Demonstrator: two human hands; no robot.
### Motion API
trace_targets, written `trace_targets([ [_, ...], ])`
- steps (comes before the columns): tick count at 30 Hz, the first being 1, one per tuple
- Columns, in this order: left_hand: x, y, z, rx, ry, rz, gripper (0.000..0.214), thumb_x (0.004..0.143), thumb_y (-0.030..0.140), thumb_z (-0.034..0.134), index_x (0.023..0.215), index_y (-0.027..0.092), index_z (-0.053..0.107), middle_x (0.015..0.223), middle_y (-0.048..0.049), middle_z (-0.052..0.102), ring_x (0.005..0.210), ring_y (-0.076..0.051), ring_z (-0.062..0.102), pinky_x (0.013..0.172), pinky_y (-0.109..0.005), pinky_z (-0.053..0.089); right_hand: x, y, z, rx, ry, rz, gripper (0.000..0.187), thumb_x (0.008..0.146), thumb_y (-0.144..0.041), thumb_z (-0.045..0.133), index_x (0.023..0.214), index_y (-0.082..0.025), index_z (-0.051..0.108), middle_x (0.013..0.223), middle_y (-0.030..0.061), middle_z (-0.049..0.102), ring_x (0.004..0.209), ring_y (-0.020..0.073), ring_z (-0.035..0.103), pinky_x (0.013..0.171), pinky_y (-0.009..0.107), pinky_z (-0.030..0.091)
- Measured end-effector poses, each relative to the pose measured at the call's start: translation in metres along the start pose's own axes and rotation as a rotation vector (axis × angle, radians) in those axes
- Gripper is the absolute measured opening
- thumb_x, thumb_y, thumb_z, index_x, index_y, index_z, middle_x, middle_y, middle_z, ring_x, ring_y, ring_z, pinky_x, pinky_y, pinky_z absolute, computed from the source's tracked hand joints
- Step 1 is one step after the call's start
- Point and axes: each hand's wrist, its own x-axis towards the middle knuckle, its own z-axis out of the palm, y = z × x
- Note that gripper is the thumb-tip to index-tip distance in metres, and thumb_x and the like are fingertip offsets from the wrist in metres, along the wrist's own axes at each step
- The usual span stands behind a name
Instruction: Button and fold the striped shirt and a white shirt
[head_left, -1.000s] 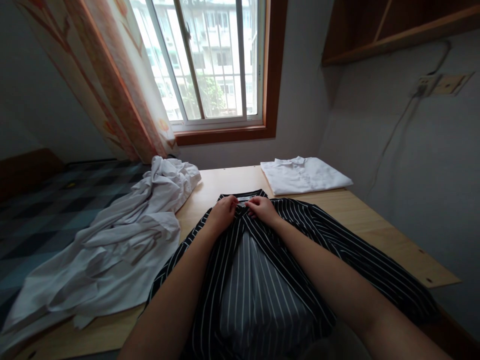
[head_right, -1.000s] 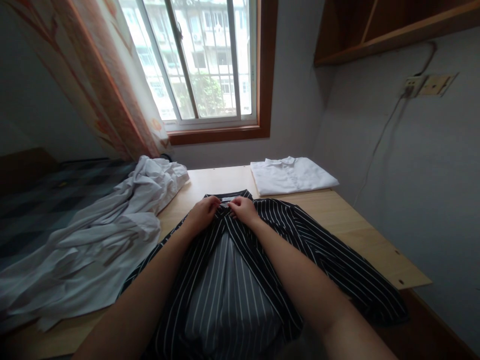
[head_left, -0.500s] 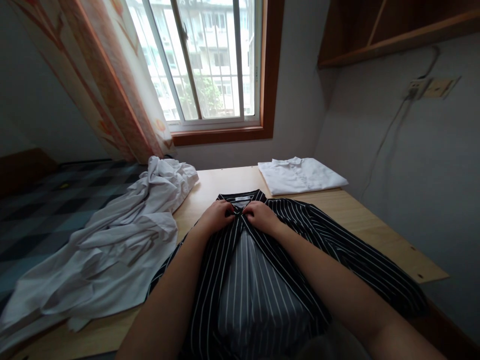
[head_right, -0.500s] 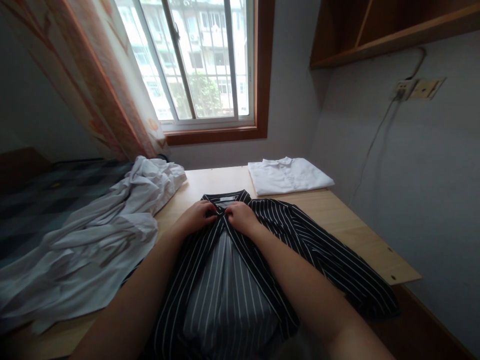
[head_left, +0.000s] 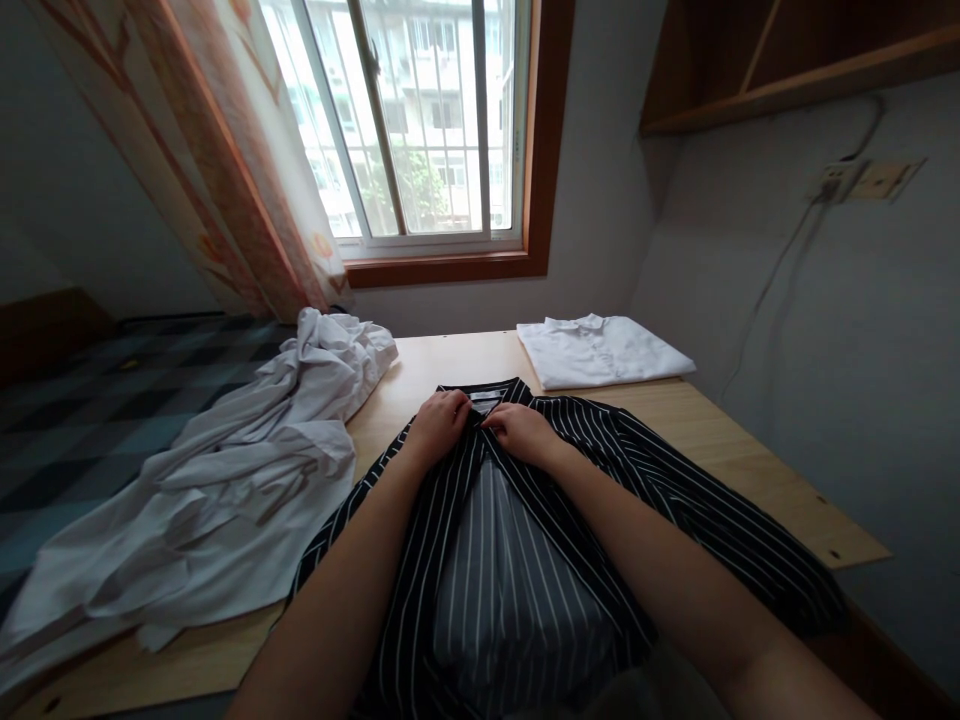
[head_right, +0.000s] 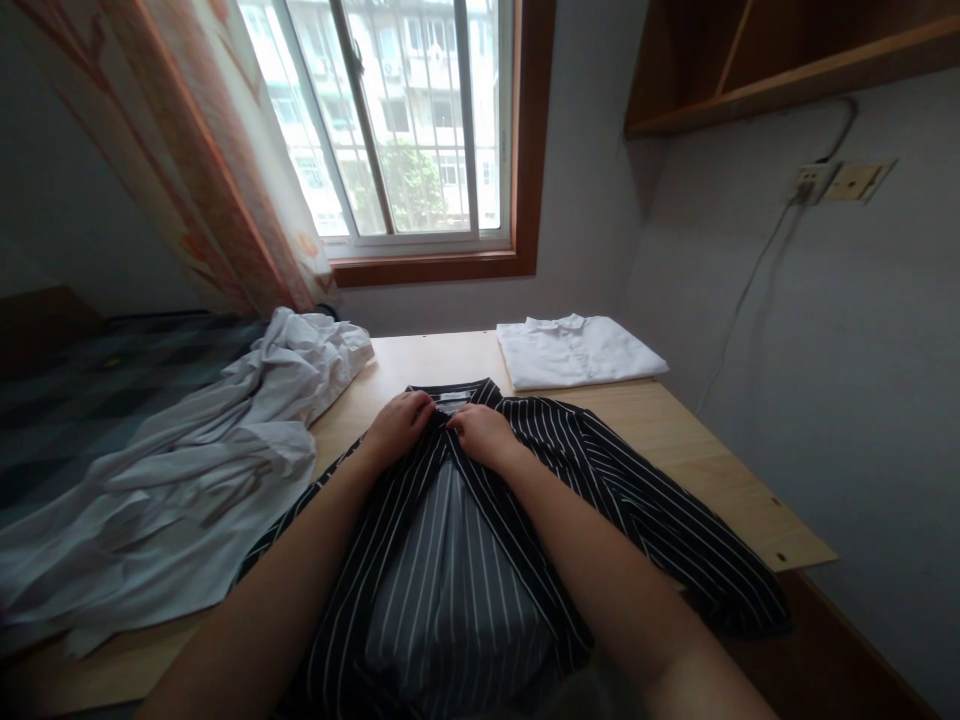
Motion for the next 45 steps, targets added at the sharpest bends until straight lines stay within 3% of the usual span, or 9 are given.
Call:
trace_targets([
  [5, -0.002, -0.001, -0.001, -0.105, -0.088, -0.072, 0.024, 0.096, 0.029, 0.038, 0.098, 0.024, 0.061, 0.075, -0.0016, 0.068, 0.070, -0.020, 0.062, 0.072, -0.031, 0.046, -0.001, 0.000, -0.002, 0.009, -0.016, 0.014, 0.036, 0.083, -0.008, 0.054, 0.107, -0.023, 0.077, 0.116, 0.0045, 0.072, 0.108, 0.0210, 0.064, 0.096, 0.029, 0.046],
  [9, -0.002, -0.009, 0.000, 0.007, 0.013, -0.024, 0.015, 0.085, 0.021, 0.054, 0.097, 0.022, 0.063, 0.090, -0.0057, 0.067, 0.091, -0.024, 0.061, 0.088, -0.036, 0.046, -0.001, 0.002, -0.005, 0.009, 0.024, 0.056, 0.034, 0.085, -0.010, 0.052, 0.102, -0.023, 0.078, 0.111, 0.0048, 0.073, 0.105, 0.0209, 0.065, 0.093, 0.029, 0.047],
  [13, -0.005, -0.023, 0.013, 0.071, 0.003, 0.012, 0.008, 0.082, 0.025, 0.061, 0.089, 0.021, 0.061, 0.103, -0.0083, 0.063, 0.107, -0.027, 0.055, 0.102, -0.043, 0.042, -0.001, 0.005, -0.008, -0.080, 0.081, 0.098, 0.034, 0.087, -0.010, 0.049, 0.107, -0.019, 0.076, 0.117, 0.0095, 0.071, 0.113, 0.0229, 0.061, 0.102, 0.032, 0.042],
  [15, -0.007, -0.029, 0.022, 0.071, 0.007, 0.006, 0.009, 0.084, 0.026, 0.058, 0.091, 0.021, 0.059, 0.106, -0.0092, 0.062, 0.112, -0.026, 0.053, 0.105, -0.044, 0.040, 0.000, 0.006, -0.005, -0.156, 0.102, 0.160, 0.039, 0.090, -0.017, 0.053, 0.126, -0.016, 0.067, 0.139, 0.0136, 0.058, 0.131, 0.0266, 0.049, 0.112, 0.037, 0.032],
  [18, -0.008, -0.032, 0.033, 0.122, 0.041, -0.057, 0.020, 0.085, 0.028, 0.055, 0.102, 0.018, 0.058, 0.124, -0.0149, 0.059, 0.128, -0.029, 0.046, 0.112, -0.046, 0.033, -0.001, 0.008, 0.005, -0.181, 0.022, 0.313, 0.068, 0.094, -0.040, 0.054, 0.151, -0.007, 0.038, 0.159, 0.0206, 0.028, 0.148, 0.0312, 0.022, 0.119, 0.043, 0.018],
  [23, -0.006, -0.033, 0.040, 0.232, -0.062, -0.272, 0.052, 0.089, 0.037, 0.046, 0.134, 0.010, 0.050, 0.151, -0.0200, 0.043, 0.146, -0.031, 0.029, 0.120, -0.045, 0.019, 0.002, 0.015, 0.019, -0.155, -0.119, 0.347, 0.075, 0.100, -0.055, 0.032, 0.155, -0.005, 0.026, 0.163, 0.0199, 0.014, 0.152, 0.0283, 0.008, 0.121, 0.043, 0.006],
  [32, 0.011, -0.044, 0.039, 0.315, -0.166, -0.296, 0.067, 0.092, 0.045, 0.037, 0.149, 0.010, 0.038, 0.159, -0.0160, 0.032, 0.149, -0.029, 0.023, 0.121, -0.045, 0.018, 0.020, 0.026, 0.017, -0.162, -0.165, 0.354, 0.077, 0.099, -0.058, 0.028, 0.158, -0.009, 0.020, 0.165, 0.0158, 0.009, 0.152, 0.0261, 0.004, 0.121, 0.041, 0.003],
  [38, 0.024, -0.038, 0.031, 0.449, -0.310, -0.367, 0.072, 0.095, 0.047, 0.023, 0.155, 0.007, 0.025, 0.164, -0.0114, 0.017, 0.152, -0.022, 0.012, 0.123, -0.035, 0.011, 0.035, 0.033, 0.018, -0.203, -0.180, 0.360, 0.076, 0.099, -0.058, 0.024, 0.158, -0.011, 0.018, 0.165, 0.0133, 0.008, 0.152, 0.0235, 0.003, 0.121, 0.037, 0.002],
  [45, 0.041, -0.048, 0.029, 0.474, -0.327, -0.368, 0.073, 0.096, 0.048, 0.021, 0.155, 0.006, 0.023, 0.164, -0.0113, 0.016, 0.152, -0.022, 0.012, 0.123, -0.036, 0.012, 0.054, 0.038, 0.022, -0.211, -0.184, 0.370, 0.076, 0.099, -0.058, 0.022, 0.159, -0.011, 0.016, 0.165, 0.0138, 0.007, 0.152, 0.0237, 0.003, 0.121, 0.036, 0.001],
])
